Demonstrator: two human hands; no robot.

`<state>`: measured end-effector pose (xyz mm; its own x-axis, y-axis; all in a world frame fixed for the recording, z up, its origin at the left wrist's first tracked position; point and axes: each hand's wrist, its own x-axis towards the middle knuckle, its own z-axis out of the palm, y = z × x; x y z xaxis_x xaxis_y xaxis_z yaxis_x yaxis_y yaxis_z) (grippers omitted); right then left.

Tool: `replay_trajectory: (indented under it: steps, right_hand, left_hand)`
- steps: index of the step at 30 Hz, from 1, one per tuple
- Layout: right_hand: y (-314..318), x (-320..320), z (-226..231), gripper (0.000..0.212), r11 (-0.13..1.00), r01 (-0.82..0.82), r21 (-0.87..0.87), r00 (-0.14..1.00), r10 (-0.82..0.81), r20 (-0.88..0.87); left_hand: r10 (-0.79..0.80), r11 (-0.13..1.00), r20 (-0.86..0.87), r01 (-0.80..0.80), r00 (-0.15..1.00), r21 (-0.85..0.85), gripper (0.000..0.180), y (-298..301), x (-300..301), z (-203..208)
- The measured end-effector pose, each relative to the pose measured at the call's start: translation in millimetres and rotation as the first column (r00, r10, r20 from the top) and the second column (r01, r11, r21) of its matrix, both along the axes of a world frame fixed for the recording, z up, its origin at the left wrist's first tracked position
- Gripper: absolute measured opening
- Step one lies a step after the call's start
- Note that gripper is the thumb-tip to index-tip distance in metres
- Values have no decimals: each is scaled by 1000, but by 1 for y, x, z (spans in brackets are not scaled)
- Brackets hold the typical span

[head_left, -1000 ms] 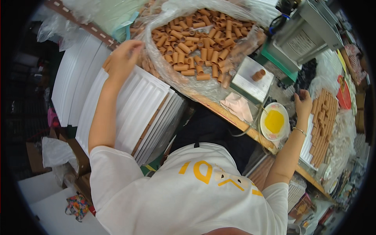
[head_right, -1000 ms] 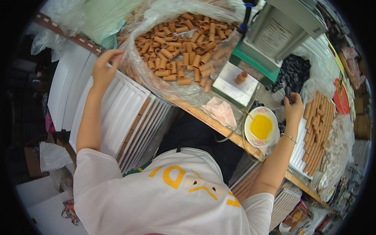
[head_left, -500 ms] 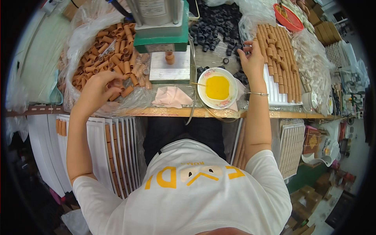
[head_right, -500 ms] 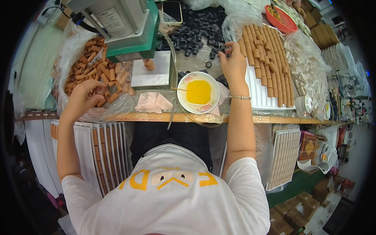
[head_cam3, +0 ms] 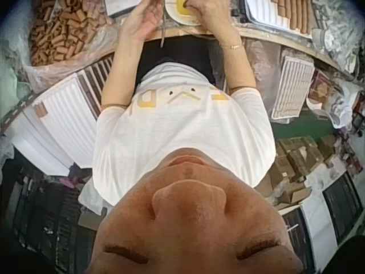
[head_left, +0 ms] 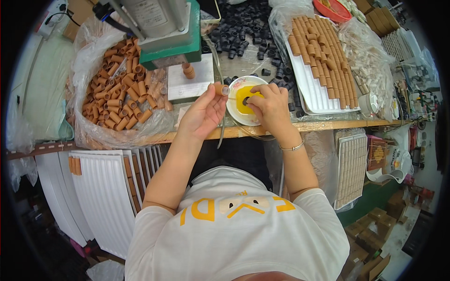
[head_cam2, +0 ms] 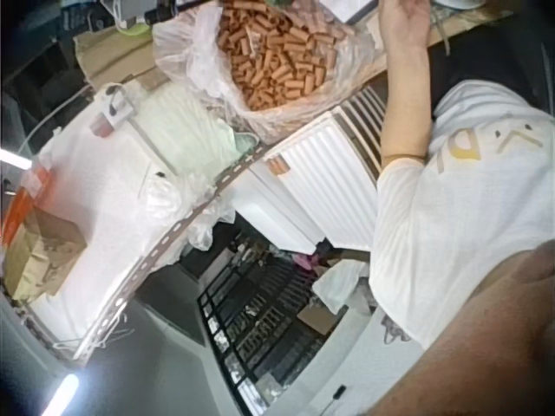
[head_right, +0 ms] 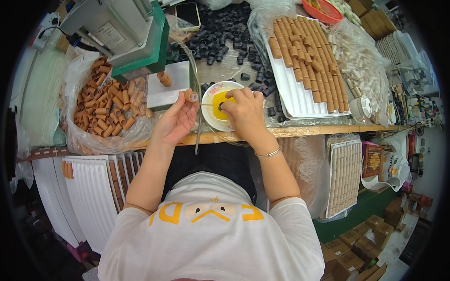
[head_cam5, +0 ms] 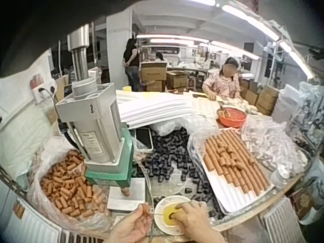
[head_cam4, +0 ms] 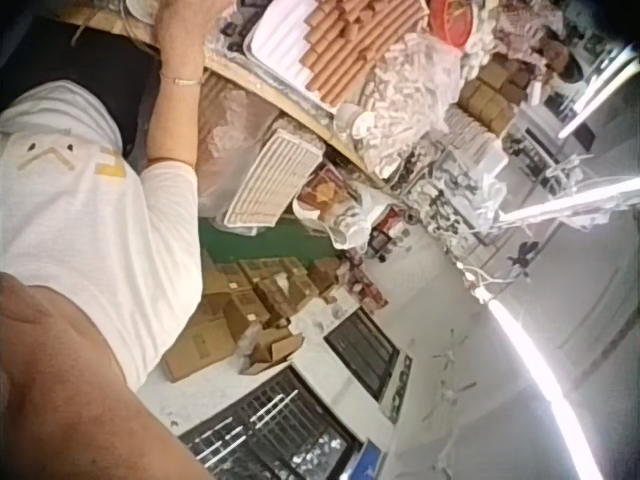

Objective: Dipping small cylindrical components into adhesive and placing them into a slotted tray.

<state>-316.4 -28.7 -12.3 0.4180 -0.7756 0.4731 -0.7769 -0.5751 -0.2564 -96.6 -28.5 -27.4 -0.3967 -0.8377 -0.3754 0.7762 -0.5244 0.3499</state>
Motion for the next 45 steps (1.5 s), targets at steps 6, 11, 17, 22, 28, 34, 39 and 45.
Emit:
replay_trajectory:
  steps: [6, 11, 17, 22, 28, 34, 39, 45]
  right_hand:
    - [6, 10, 24, 17, 1000, -13, 21, 793, -2, 609]
    - [0, 16, 22, 11, 995, 64, -71, 890, -25, 455]
    - [-61, -98, 25, 24, 808, 585, 71, 714, -554, 428]
    - [-129, -147, 17, 31, 510, 845, 161, 529, -841, -113]
    - [-142, -152, 16, 24, 492, 866, 88, 490, -801, -344]
    - [-130, -155, 12, 23, 503, 862, 62, 506, -850, -145]
    - [-77, -123, 20, 18, 736, 670, 94, 668, -653, 356]
    - [-18, 21, 30, 48, 967, -157, 200, 906, 60, 419]
  left_hand:
    - [49, 999, 61, -49, 997, 13, 24, -1, -17, -3]
    - [54, 998, 4, -54, 999, -12, 28, -4, -35, -16]
    - [151, 987, 75, -147, 986, -62, 29, -5, -27, -1]
    - [152, 978, 94, -136, 984, -159, 28, -5, -17, 2]
    - [220, 949, 193, -164, 956, -268, 29, 1, -1, 5]
    - [319, 905, 325, -184, 890, -385, 29, 8, 8, 13]
    - [397, 882, 390, -228, 831, -412, 29, 8, 19, 9]
    - [468, 833, 450, -208, 761, -513, 34, 3, 16, 12]
